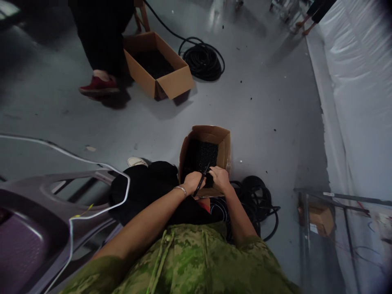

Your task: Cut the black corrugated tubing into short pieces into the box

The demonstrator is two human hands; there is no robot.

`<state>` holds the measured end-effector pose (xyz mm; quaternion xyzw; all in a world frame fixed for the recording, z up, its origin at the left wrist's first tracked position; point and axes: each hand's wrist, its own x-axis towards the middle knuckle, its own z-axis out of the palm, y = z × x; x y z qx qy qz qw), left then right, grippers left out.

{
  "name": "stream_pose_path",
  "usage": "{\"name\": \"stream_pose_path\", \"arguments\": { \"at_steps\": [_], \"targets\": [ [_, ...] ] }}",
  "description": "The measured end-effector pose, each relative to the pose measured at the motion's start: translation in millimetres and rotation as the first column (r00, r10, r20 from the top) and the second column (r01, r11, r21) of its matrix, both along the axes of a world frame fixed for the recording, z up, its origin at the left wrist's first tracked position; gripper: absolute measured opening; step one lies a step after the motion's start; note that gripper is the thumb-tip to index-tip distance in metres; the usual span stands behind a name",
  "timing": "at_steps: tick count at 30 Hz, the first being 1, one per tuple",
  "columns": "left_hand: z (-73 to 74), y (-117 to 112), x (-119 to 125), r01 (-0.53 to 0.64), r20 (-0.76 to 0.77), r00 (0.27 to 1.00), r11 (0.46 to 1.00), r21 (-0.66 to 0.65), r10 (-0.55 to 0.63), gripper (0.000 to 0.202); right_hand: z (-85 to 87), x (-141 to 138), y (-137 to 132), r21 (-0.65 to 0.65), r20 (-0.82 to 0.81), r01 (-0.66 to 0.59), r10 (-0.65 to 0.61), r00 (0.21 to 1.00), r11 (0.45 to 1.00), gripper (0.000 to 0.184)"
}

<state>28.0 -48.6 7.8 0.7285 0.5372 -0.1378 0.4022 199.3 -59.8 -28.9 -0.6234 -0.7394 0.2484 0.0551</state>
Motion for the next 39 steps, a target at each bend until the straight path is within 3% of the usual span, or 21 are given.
{"name": "stream_pose_path", "arguments": {
  "at_steps": [9,16,22,30,39],
  "targets": [
    [-4.7,0,0,0.0,-0.007,1.0,1.0,0.003,0.0,0.051,7.1,-10,-3,-0.065,0.139,0.113,-0.103,0.985,0.991,0.032],
    [0.4,2,0,0.014,0.003,1.0,0.999,-0.044,-0.013,0.051,15.1,-10,-3,-0.065,0.108,0.001,0.006,0.994,0.998,0.031],
    [-2.2,0,-1,0.0,0.007,1.0,1.0,-0.024,0.0,0.046,17.8,-13,-4,-0.086,0.151,-0.009,0.022,0.988,0.996,0.03],
    [-2.7,3,1,-0.049,0.011,0.999,0.998,0.032,0.049,0.056,15.5,-18,-8,-0.117,0.191,0.026,-0.004,0.982,0.993,0.03],
    [5.0,3,-2,0.08,-0.028,0.996,0.994,-0.075,-0.082,0.045,0.9,-13,-24,-0.239,0.205,0.038,0.012,0.979,0.97,0.026]
  ]
}}
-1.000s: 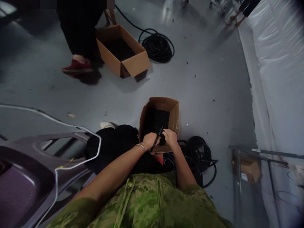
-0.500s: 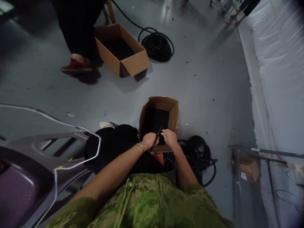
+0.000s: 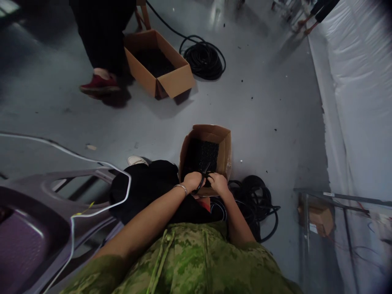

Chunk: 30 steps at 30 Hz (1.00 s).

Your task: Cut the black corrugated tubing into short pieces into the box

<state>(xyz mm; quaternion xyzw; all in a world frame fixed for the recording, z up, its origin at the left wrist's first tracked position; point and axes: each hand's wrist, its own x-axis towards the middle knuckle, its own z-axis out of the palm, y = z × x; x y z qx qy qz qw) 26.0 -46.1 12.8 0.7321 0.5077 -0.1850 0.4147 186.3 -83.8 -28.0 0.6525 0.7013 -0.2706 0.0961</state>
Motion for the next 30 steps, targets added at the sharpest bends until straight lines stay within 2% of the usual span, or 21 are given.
{"name": "stream_pose_path", "arguments": {
  "at_steps": [6,12,17,20,25,30],
  "targets": [
    [-3.5,1,1,-0.031,0.008,0.999,0.999,0.035,0.031,0.046,-5.4,-1,-3,-0.016,-0.024,0.042,-0.042,0.999,0.999,0.026],
    [-10.9,6,0,-0.168,0.066,0.984,0.984,0.056,0.165,0.049,1.9,6,-1,0.034,-0.305,0.095,-0.08,0.949,0.995,0.028],
    [-11.7,9,-1,-0.274,0.159,0.948,0.961,-0.043,0.277,0.042,9.5,6,-4,0.059,-0.447,0.128,-0.089,0.89,0.99,0.025],
    [-11.1,10,-2,-0.345,0.198,0.908,0.928,-0.144,0.368,0.042,12.6,3,-6,0.06,-0.472,0.147,-0.101,0.876,0.987,0.025],
    [-15.4,10,-1,-0.448,0.249,0.816,0.843,-0.298,0.521,0.044,12.4,3,-5,0.065,-0.543,0.202,-0.136,0.829,0.977,0.026],
    [-24.2,9,1,-0.568,0.239,0.727,0.759,-0.317,0.644,0.038,5.2,13,-7,0.075,-0.544,0.229,-0.153,0.825,0.97,0.029]
  ]
}}
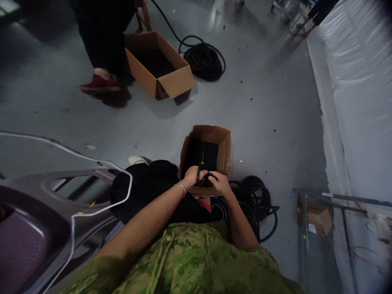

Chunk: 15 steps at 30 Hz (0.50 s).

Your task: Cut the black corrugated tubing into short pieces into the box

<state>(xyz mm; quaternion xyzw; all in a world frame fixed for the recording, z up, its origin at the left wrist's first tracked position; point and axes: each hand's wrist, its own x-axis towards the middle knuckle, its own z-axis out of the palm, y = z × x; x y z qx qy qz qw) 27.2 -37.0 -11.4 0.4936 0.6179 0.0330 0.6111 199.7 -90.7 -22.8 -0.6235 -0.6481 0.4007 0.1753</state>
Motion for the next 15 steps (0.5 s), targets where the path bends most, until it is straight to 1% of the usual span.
{"name": "stream_pose_path", "arguments": {
  "at_steps": [3,5,8,11,15],
  "targets": [
    [-2.5,1,0,-0.076,-0.023,0.997,0.997,0.007,0.076,0.038,-2.8,10,-3,-0.007,0.041,0.019,-0.019,0.999,1.0,0.029],
    [-2.3,2,0,-0.091,-0.034,0.995,0.996,0.001,0.091,0.04,-3.3,16,-5,-0.014,0.056,0.029,-0.028,0.998,0.999,0.029],
    [-0.9,3,-1,-0.073,-0.036,0.997,0.997,0.007,0.073,0.041,-3.5,17,-7,-0.012,0.054,0.046,-0.045,0.998,0.999,0.029],
    [0.5,4,-2,-0.043,-0.044,0.998,0.998,0.037,0.045,0.04,-5.1,13,-6,-0.019,0.051,0.054,-0.053,0.997,0.998,0.03],
    [3.3,4,-2,0.0,-0.064,0.998,0.999,0.048,0.003,0.039,-8.3,9,-3,-0.03,0.054,0.025,-0.023,0.998,0.999,0.031]
  ]
}}
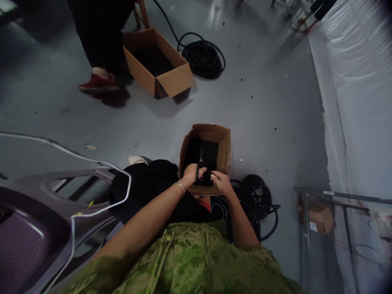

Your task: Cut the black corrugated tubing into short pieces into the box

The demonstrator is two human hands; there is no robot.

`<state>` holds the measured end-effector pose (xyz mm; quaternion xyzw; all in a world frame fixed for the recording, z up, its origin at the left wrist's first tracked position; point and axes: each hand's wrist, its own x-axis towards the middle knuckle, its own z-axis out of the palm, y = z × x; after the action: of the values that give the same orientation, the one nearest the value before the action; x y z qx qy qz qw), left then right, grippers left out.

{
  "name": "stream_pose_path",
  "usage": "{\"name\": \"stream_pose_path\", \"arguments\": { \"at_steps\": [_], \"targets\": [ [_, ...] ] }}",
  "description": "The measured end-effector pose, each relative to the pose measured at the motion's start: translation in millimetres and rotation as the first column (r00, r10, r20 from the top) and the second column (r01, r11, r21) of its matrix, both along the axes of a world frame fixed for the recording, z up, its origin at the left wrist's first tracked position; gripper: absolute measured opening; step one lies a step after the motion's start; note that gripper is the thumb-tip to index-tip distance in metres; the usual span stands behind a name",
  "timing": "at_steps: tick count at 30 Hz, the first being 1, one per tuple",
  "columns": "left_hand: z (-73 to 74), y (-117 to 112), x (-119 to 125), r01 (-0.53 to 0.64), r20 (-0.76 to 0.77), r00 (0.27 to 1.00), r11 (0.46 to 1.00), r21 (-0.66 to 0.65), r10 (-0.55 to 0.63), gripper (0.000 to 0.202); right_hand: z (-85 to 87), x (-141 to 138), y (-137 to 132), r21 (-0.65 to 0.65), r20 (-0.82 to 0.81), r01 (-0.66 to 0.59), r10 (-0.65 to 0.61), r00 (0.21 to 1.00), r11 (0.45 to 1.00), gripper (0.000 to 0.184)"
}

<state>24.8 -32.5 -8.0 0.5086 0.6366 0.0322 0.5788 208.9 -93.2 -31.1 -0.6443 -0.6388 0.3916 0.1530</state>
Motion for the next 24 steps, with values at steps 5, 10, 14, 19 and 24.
{"name": "stream_pose_path", "arguments": {
  "at_steps": [5,10,14,19,24],
  "targets": [
    [7.0,0,-2,0.161,-0.147,0.979,0.98,0.114,-0.143,0.035,-1.2,-4,1,0.005,0.091,-0.122,0.121,0.989,0.993,0.028],
    [16.7,-3,-5,0.401,-0.342,0.888,0.881,0.252,-0.306,0.03,-4.1,-20,-3,-0.059,0.315,-0.216,0.224,0.922,0.975,0.024],
    [17.4,-2,-5,0.365,-0.335,0.901,0.9,0.24,-0.276,0.03,-9.7,-25,-8,-0.028,0.227,-0.129,0.132,0.965,0.991,0.025],
    [1.2,4,-5,0.084,-0.127,0.99,0.989,0.126,-0.068,0.033,-8.1,4,-17,0.019,0.017,-0.031,0.031,0.999,0.999,0.036],
    [-10.1,6,-3,-0.085,-0.022,0.996,0.995,0.046,0.086,0.032,-2.5,32,-30,-0.075,0.006,-0.062,0.063,0.998,0.995,0.039]
  ]
}}
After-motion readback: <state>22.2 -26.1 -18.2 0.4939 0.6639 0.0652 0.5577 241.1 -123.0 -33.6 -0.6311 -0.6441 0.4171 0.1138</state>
